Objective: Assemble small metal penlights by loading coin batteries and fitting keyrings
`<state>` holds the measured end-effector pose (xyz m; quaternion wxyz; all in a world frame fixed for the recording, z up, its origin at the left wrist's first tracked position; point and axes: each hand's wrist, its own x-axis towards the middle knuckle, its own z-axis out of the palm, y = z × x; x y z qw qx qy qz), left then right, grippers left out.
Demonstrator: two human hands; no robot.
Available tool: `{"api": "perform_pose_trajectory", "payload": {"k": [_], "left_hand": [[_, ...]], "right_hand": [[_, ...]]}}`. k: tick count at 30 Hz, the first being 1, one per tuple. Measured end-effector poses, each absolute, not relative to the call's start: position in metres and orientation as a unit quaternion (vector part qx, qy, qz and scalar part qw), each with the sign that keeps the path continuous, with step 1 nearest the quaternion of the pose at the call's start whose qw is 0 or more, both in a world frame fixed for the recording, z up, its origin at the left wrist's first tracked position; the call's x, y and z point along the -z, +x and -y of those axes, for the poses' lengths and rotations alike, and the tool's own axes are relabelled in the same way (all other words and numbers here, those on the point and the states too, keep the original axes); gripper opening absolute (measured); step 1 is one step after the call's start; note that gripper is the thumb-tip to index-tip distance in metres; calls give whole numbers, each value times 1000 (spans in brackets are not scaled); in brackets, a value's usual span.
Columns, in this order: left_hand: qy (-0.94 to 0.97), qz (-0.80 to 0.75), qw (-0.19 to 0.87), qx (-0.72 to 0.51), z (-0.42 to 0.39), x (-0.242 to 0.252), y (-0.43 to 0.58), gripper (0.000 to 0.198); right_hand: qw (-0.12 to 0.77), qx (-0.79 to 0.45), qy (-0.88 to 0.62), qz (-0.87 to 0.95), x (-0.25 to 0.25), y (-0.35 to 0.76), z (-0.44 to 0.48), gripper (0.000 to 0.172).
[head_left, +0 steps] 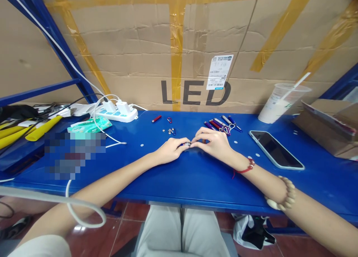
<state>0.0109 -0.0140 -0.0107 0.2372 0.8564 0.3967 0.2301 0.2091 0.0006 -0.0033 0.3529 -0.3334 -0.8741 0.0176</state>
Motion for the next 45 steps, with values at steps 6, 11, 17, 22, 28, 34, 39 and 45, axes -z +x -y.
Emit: {"api": "perform_pose_trajectory", "payload": {"k": [6,11,17,22,28,34,39,45], "left_hand": [[876,-387,201,-206,14,16,10,25],[881,-385,187,-201,14,18,9,23],[889,-381,161,-198,15,19,9,23],[891,-389,137,-189,16,19,10,24],[888,-400,137,-181,16,18,11,24],[878,-398,183,-193,13,14,11,24],[866,-403,212,-208,10,14,11,23],[865,-401,212,-214,9,15,10,23]], "right_hand": [[331,-77,-380,860,7,205,1,28],[335,-135,-402,841,12,202,1,25],[351,-197,-416,816,16,199,0,26],[354,-228,-422,803,17,198,0,26],[334,-252,-437,796,13,198,0,22],[315,-265,-443,797,9,200,-1,20],[319,-250,-435,804,4,202,-1,22],[311,-251,-443,802,3,202,-2,23]]}}
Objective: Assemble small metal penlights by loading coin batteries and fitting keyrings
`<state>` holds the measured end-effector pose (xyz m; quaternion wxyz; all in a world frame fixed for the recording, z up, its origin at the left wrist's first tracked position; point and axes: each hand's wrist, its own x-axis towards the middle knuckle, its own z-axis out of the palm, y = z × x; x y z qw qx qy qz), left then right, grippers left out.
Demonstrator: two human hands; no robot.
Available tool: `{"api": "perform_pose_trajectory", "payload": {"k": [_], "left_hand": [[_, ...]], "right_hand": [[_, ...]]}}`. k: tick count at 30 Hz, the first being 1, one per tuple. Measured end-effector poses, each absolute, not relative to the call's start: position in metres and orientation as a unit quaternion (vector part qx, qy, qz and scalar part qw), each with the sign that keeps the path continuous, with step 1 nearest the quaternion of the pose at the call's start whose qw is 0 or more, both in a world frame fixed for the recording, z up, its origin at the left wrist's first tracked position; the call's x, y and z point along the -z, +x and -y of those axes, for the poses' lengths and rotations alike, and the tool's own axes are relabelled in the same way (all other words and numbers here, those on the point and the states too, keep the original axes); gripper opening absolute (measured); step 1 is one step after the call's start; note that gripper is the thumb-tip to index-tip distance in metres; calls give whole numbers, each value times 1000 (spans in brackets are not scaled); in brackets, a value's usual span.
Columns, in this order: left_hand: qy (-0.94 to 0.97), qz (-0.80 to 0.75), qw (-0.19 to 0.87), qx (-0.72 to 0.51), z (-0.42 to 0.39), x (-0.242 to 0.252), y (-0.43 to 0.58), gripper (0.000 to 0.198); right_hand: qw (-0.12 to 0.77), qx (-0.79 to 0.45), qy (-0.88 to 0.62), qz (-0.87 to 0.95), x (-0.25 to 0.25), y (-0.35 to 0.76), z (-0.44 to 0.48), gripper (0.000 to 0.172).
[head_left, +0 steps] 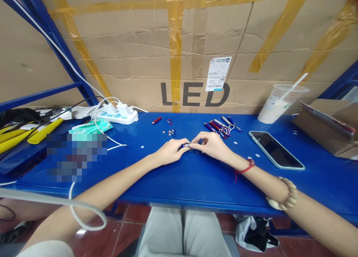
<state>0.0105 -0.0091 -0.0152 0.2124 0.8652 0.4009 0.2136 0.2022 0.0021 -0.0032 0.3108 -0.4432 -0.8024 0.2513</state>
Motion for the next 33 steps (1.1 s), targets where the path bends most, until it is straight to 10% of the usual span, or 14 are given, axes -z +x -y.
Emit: {"api": "perform_pose_trajectory", "payload": {"k": [33], "left_hand": [[852,-444,188,-205,14,12,14,17]], "right_hand": [[325,-254,-479,775,13,196,-3,35]]}}
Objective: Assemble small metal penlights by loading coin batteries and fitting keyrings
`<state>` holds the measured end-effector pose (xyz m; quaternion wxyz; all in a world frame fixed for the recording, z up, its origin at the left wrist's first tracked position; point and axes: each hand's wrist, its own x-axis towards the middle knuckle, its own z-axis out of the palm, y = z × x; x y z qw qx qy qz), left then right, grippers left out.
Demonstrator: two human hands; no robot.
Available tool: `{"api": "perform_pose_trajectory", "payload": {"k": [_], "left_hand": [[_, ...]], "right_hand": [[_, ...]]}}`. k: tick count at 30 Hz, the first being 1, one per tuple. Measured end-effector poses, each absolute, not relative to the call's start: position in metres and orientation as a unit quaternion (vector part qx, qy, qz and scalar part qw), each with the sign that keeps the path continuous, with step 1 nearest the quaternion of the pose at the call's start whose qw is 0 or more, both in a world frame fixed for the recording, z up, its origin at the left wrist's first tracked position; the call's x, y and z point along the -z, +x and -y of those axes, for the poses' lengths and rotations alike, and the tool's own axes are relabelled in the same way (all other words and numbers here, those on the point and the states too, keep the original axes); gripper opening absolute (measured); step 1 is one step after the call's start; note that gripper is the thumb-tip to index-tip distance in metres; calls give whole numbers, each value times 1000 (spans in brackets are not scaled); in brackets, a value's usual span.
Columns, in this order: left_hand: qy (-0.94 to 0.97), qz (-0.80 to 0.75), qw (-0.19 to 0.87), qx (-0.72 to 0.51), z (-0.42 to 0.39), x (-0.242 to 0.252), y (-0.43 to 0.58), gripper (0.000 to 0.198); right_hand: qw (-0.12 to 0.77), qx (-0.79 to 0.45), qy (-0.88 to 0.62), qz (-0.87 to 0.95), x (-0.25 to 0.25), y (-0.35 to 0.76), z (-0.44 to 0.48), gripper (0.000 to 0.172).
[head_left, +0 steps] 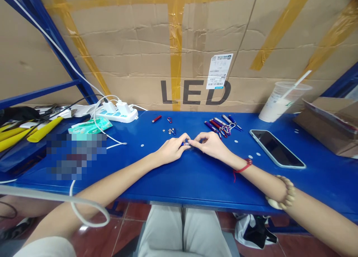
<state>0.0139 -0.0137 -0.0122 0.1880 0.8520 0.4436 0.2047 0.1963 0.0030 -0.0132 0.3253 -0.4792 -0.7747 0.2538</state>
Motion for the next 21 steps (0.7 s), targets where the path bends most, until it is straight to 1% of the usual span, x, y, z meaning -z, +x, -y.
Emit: {"api": "perform_pose_trajectory", "payload": {"k": [3,6,11,14,21], "left_hand": [[845,-447,197,-219,12,12,15,18],[842,-445,200,-231,10,12,15,19],[837,-438,216,-248,9,11,14,19],[835,-431,221,-260,7,13,14,19],[834,-424,224,-273,4,17,13,22]], "right_hand": [[329,-191,-479,791,10,197,-4,32],[352,-152,-479,789,4,199,-5,32],[395,-136,-450,789,0,203,-8,31],[392,-132,-450,792,1,204,-9,30],[390,-131,-452,792,1,204,-9,37]]}}
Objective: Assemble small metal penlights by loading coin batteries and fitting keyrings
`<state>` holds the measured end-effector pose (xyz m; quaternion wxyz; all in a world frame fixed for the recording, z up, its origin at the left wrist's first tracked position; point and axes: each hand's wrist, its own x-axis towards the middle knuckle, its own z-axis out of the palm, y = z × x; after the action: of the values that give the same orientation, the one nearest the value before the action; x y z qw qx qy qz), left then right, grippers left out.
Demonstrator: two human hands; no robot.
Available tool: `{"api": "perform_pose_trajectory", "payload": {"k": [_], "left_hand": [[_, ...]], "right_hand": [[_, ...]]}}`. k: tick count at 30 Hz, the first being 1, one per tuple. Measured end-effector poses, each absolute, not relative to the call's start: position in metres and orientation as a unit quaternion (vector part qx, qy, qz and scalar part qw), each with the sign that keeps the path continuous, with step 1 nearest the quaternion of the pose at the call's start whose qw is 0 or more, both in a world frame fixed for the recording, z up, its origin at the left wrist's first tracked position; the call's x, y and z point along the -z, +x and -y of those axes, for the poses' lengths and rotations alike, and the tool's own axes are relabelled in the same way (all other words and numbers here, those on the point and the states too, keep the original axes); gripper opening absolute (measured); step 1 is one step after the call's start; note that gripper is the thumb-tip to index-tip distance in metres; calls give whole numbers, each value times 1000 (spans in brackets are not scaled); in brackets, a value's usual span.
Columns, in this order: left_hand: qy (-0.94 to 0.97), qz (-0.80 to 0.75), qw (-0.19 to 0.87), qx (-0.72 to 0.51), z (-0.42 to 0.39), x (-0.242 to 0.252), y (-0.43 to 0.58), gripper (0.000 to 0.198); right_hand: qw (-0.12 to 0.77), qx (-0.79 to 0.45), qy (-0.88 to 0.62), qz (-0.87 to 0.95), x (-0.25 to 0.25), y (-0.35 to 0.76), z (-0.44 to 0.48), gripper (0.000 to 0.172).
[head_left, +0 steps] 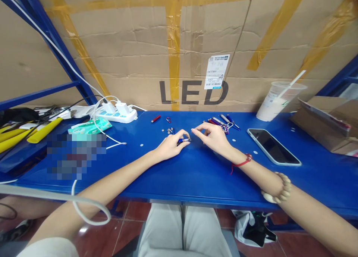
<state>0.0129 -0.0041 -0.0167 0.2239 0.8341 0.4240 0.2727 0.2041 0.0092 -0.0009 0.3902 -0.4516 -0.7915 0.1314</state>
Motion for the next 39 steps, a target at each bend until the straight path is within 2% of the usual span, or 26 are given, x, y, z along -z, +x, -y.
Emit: {"api": "perform_pose_trajectory", "payload": {"k": [8,13,20,33,39], "left_hand": [[824,-413,246,-301,5,15,15,21],[778,-428,316,-335,7,11,19,20],[731,-425,399,-356,7,9,20,25],[750,-424,378,-340,15,9,22,24],[749,-398,389,-360,17,12,22,26]], "right_hand": [[380,-146,-453,793,1,203,-9,36],[390,-192,-442,784,-2,202,-6,44],[399,-238,-403,789,0,202,-7,38],[388,-294,-398,777,1,199,-2,25],[413,-291,-393,768,1,195,4,34]]}}
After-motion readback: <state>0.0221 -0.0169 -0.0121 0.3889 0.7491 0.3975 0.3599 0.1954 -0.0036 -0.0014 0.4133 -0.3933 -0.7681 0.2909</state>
